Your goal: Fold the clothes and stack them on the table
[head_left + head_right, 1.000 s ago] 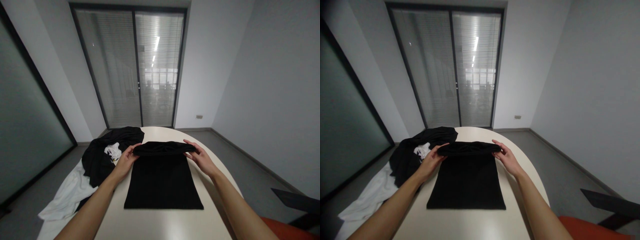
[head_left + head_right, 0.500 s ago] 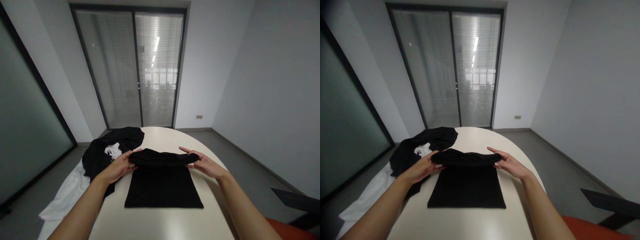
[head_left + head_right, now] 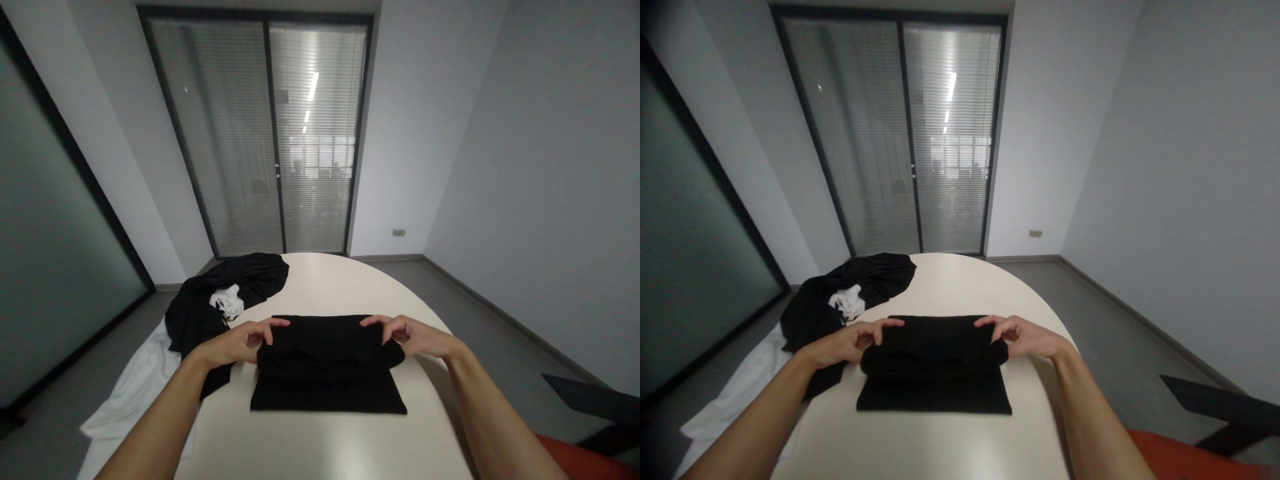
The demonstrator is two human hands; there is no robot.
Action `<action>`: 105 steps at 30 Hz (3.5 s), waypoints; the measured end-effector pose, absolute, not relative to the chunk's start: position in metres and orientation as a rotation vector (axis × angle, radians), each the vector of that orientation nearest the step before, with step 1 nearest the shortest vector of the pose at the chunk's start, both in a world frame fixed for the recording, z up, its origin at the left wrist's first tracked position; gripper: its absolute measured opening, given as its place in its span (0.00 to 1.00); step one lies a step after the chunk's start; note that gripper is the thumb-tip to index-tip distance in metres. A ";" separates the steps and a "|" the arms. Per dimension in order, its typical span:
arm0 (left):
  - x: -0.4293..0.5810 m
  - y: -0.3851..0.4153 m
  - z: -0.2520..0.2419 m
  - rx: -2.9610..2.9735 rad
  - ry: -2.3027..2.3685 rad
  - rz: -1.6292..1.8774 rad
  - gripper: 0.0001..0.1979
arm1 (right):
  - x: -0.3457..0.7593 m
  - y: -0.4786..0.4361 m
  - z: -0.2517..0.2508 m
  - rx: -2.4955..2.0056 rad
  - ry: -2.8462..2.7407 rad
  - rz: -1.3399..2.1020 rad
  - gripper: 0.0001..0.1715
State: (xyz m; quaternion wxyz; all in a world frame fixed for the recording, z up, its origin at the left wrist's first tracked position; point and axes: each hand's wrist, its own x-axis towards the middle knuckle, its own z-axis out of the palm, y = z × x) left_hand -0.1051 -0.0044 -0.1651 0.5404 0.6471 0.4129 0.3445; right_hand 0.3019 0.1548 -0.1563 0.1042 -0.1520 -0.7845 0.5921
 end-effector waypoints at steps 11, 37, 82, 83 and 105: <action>-0.101 -0.009 -0.151 1.782 1.187 0.444 0.11 | 0.296 0.139 -0.145 -0.636 -2.601 1.693 0.17; -0.106 0.018 -0.208 1.473 1.503 1.079 0.22 | 0.293 0.169 -0.190 -0.951 -2.220 1.333 0.25; -0.079 0.043 -0.217 0.750 1.416 1.551 0.20 | 0.261 0.179 -0.205 -0.994 -1.613 1.503 0.35; -0.077 0.042 -0.216 0.748 1.423 1.550 0.21 | 0.260 0.179 -0.206 -0.986 -1.609 1.492 0.35; -0.025 0.006 -0.191 2.386 1.679 0.726 0.37 | 0.242 0.156 -0.187 -1.023 -1.989 0.527 0.26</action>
